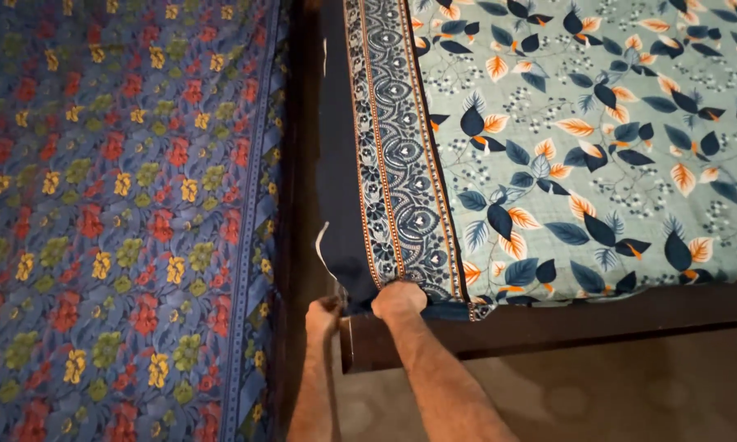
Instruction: The camera wearer is smoothing a blue patterned bedsheet over a mattress and tucking the edges under the mattress on a wooden bed frame.
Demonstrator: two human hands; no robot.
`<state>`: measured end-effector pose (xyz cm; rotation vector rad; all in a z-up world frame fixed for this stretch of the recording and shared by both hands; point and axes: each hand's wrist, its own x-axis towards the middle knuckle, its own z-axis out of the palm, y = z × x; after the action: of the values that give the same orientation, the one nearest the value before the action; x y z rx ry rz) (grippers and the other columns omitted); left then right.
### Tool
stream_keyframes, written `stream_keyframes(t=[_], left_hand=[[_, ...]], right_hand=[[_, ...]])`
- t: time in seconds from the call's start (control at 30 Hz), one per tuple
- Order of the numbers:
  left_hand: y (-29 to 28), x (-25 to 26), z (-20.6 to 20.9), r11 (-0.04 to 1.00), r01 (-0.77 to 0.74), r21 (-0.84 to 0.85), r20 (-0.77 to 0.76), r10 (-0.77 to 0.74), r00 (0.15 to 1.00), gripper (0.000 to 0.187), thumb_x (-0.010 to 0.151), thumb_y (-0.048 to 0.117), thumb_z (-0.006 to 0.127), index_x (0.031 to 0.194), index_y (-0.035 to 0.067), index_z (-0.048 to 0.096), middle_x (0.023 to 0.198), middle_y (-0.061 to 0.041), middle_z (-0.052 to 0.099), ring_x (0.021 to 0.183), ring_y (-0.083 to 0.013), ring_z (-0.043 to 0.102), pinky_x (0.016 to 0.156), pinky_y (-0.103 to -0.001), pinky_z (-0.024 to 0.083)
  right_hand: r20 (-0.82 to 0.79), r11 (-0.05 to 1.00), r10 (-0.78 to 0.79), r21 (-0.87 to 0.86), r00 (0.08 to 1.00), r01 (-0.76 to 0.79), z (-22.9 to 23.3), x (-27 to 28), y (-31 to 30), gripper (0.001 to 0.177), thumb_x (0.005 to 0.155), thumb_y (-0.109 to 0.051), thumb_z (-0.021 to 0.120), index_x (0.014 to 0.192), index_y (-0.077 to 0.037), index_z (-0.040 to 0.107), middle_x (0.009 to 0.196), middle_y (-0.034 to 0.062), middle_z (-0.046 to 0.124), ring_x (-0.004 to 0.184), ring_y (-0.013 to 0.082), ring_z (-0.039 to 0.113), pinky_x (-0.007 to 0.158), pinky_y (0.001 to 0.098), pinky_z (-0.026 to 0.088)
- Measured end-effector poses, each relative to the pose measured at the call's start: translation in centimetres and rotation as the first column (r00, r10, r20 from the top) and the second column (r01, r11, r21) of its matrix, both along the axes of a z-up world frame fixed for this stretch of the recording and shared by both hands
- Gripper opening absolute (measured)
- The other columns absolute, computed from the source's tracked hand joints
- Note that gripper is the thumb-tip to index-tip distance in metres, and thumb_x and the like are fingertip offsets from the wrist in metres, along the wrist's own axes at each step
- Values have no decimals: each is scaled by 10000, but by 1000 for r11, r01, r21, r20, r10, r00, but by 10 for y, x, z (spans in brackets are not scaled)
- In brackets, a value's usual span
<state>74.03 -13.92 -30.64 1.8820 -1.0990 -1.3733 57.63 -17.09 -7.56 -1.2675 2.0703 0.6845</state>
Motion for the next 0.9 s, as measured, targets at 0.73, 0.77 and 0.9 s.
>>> stream_keyframes(t=[0.73,0.77,0.9], left_hand=[[-107,-73,-6,632,706,319,660,-683,313,271,937,260,559,1004,171,806,1099,-104,747,1059,-290,733,811,-448,622],[-113,-78,-19,579,741,341,681,-696,230,266,934,267,565,982,186,814,1085,-83,755,1045,-268,744,792,-436,633],[-110,-61,-60,528,769,362,760,-644,84,275,963,218,557,979,187,830,1056,-65,784,999,-233,774,751,-391,635]], right_hand=[[93,975,19,-224,995,2,49,4,29,557,894,-561,553,1066,-81,777,1130,170,737,1085,326,711,922,455,565],[111,971,43,-239,993,-15,54,2,32,571,891,-583,554,1031,-77,778,1090,176,742,1059,334,713,905,462,565],[129,949,99,-311,987,-55,59,-6,50,560,922,-594,562,912,-74,771,958,190,744,954,361,724,841,468,566]])
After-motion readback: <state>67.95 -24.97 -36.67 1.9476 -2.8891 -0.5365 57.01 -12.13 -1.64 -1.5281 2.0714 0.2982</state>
